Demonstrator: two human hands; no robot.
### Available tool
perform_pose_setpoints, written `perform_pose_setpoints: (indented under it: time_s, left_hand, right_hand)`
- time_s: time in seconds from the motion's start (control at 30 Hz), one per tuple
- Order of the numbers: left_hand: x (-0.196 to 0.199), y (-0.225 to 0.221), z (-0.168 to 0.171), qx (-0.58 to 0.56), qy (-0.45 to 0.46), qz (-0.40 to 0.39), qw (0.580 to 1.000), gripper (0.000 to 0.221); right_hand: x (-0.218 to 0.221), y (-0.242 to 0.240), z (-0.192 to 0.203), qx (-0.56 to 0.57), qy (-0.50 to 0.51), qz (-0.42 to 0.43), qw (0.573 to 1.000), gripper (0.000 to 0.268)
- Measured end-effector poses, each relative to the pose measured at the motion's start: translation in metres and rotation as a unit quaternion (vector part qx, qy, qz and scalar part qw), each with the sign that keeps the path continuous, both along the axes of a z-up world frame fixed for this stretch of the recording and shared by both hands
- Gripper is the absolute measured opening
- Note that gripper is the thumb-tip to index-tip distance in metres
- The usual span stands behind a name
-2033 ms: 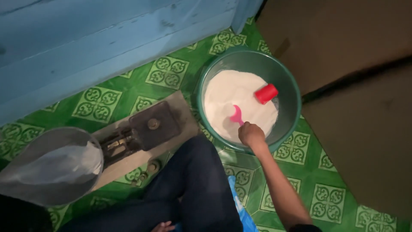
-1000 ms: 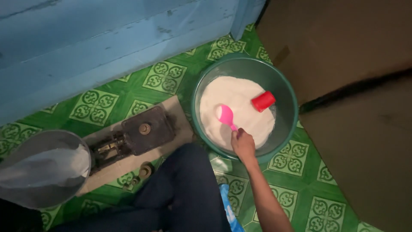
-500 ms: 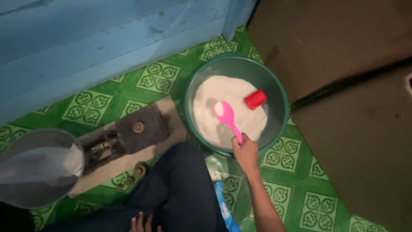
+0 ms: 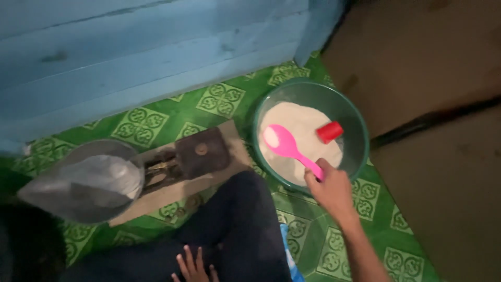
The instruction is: Bagging white powder from a large bowl into small plastic bags using a scoop
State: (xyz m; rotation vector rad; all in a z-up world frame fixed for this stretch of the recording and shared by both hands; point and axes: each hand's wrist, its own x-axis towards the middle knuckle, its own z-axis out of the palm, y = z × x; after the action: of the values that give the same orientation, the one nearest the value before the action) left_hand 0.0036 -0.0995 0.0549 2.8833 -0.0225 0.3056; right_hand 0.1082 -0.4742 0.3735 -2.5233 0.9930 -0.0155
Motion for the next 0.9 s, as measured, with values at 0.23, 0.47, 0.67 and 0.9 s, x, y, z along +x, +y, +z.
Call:
perform_pose_setpoints:
  time_s: [0.23,0.47,0.67,0.9]
  left_hand:
    - [0.010,-0.004,0.015,0.009,-0.023,0.032,0.999,0.073]
    - [0.013,-0.004,-0.008,-0.030,-0.073,0.051,0.996,0.063]
    - [0.008,-0.003,-0.053,-0.020,0.097,0.021,0.995,0.078]
    - [0.034,0.001,-0.063,0.026,-0.249,0.064,0.966,0.054]
  right_hand:
    - [0.005,0.064,0.085,-0.016,-0.044,0.093,0.995,0.020]
    - [0.021,0.142,0.142,-0.053,-0.162,0.219,0.961,0.017]
    - [0.043,0.205,0.157,-0.084,-0.119,0.262,0.954,0.032]
    - [0.072,0.247,0.158,-0.105,-0.075,0.286,0.949,0.037]
